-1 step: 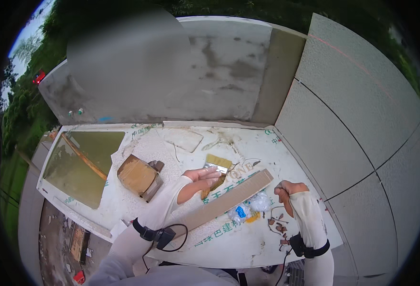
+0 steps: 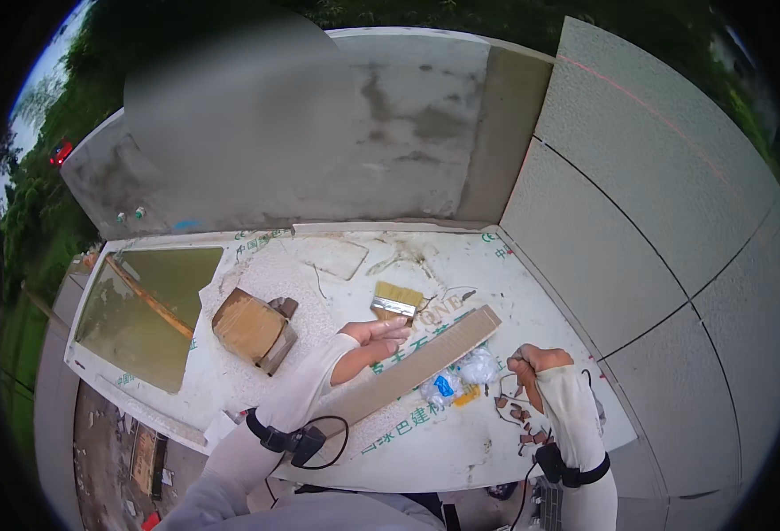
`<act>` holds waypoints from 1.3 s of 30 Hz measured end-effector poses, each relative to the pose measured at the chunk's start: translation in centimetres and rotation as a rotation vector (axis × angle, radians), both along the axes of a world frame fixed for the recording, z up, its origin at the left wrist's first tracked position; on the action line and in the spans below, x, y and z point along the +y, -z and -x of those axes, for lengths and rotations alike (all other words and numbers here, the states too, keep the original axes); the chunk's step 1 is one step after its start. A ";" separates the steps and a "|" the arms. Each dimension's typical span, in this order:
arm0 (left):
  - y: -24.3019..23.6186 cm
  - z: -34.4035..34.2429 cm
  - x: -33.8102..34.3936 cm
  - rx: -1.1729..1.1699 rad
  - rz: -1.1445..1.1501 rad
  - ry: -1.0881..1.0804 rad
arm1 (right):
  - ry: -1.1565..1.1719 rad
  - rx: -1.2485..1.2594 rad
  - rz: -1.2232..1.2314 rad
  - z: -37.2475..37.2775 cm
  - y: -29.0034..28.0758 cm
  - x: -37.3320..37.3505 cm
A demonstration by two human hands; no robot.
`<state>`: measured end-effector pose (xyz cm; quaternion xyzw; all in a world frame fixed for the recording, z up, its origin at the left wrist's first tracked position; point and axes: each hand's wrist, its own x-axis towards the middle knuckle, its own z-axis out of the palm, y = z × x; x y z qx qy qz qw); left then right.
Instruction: Applying mortar to tiles and installing them on an exterior wall surface.
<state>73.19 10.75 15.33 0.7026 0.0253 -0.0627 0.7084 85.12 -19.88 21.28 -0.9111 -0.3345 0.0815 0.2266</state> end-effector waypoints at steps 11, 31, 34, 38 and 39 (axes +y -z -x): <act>0.8 8.5 -15.7 -0.080 -0.290 0.809 | 1.062 0.449 -0.248 39.7 13.3 -17.9; 21.5 30.7 -37.8 0.081 -0.990 1.460 | 2.577 1.072 -0.800 105.8 49.6 -14.1; 25.3 34.5 -42.2 0.209 -0.937 1.434 | 2.710 0.783 -0.385 114.4 52.1 -11.2; 31.9 39.7 -48.3 0.246 -1.156 1.540 | 2.625 1.337 -0.252 126.2 55.6 -5.1; 33.9 41.2 -49.3 0.244 -1.212 1.564 | 2.600 1.434 -0.136 129.0 56.9 -3.3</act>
